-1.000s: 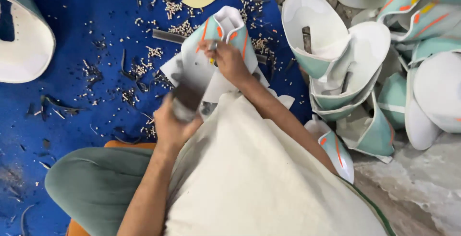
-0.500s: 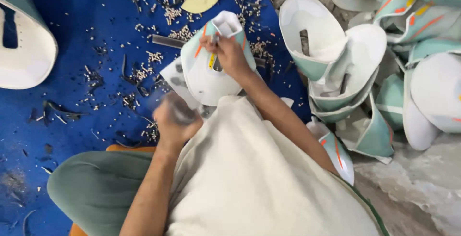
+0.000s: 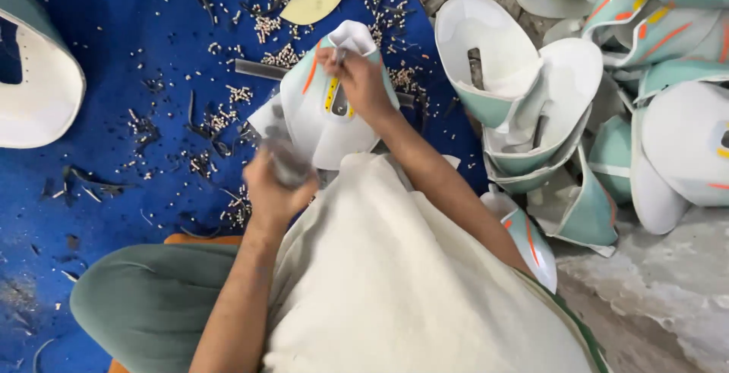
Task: The person is hammering and marking shoe upper components onto a template on the floor.
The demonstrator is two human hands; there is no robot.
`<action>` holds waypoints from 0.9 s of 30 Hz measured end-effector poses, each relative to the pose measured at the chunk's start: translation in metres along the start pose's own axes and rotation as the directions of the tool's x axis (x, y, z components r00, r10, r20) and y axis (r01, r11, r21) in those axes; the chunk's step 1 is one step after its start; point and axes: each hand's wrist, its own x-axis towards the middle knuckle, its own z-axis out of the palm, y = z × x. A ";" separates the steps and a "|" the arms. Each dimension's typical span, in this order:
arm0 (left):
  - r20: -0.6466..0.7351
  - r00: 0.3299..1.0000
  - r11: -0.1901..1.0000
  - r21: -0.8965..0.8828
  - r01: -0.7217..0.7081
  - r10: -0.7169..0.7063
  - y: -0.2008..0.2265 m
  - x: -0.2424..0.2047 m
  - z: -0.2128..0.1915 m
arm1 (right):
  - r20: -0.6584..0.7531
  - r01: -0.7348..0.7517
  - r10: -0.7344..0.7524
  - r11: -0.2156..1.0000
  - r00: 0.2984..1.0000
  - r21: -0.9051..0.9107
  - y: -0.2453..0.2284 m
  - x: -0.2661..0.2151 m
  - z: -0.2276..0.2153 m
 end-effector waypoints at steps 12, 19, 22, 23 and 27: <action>-0.068 0.904 -0.274 -0.941 -0.199 -0.423 -0.042 -0.015 -0.065 | 0.035 -0.366 0.384 0.843 0.923 0.394 0.003 0.034 -0.010; -0.004 0.945 -0.172 -0.983 -0.064 -0.327 0.003 -0.003 -0.013 | 0.002 -0.156 0.156 0.987 0.988 0.022 0.018 0.021 -0.008; 0.068 0.937 -0.158 -0.987 0.014 -0.343 -0.023 -0.018 -0.042 | -0.011 -0.326 0.382 0.804 0.924 0.497 0.013 0.045 -0.013; -0.031 0.901 -0.243 -0.959 -0.149 -0.432 -0.036 -0.025 -0.057 | 0.010 -0.367 0.449 0.716 0.893 0.594 0.004 0.054 -0.016; -0.218 0.787 -0.180 -0.906 -0.382 -0.577 -0.087 -0.033 -0.117 | -0.019 -0.358 0.400 0.839 0.916 0.409 0.008 0.048 -0.005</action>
